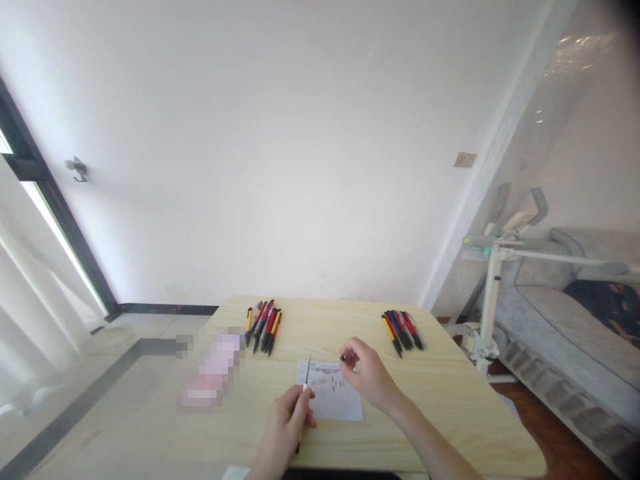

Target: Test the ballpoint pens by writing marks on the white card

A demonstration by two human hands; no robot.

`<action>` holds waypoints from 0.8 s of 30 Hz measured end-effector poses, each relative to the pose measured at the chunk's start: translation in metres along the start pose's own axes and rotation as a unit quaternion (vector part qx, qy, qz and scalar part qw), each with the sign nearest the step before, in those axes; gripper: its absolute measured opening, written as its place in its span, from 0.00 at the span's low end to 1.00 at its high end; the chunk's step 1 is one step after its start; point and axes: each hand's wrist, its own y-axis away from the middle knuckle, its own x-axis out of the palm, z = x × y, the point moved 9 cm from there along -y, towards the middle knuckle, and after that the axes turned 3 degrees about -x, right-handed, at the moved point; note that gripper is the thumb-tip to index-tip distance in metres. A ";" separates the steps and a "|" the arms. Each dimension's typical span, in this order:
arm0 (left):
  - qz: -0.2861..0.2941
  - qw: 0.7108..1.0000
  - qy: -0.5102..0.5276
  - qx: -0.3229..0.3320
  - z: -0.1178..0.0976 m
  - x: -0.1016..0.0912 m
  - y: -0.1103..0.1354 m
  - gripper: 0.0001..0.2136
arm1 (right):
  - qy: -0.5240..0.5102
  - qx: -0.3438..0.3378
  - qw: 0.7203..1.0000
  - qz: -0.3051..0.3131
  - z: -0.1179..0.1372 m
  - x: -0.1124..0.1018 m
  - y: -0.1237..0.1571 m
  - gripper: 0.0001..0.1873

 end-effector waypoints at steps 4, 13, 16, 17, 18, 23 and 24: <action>-0.001 1.000 0.016 0.002 0.001 0.000 0.000 0.15 | -0.088 0.022 0.996 -0.012 0.000 0.005 -0.006 0.07; 0.006 1.000 0.005 0.007 -0.002 0.000 0.000 0.14 | -0.328 0.093 0.940 -0.014 -0.010 0.028 -0.015 0.06; 0.009 1.000 0.002 0.004 -0.002 0.001 0.000 0.14 | -0.349 0.110 0.930 -0.025 -0.010 0.030 -0.018 0.08; 0.008 1.000 0.001 0.003 -0.002 0.001 0.000 0.14 | -0.354 0.116 0.928 -0.028 -0.010 0.031 -0.019 0.09; 0.006 1.000 0.000 0.003 -0.002 0.000 0.000 0.14 | -0.357 0.122 0.926 -0.029 -0.010 0.031 -0.020 0.09; 0.009 1.000 -0.007 0.006 -0.001 0.001 0.001 0.14 | -0.368 0.133 0.919 -0.046 -0.009 0.033 -0.023 0.09; 0.011 1.000 -0.010 0.006 -0.001 0.001 0.001 0.14 | -0.370 0.137 0.917 -0.051 -0.009 0.033 -0.024 0.09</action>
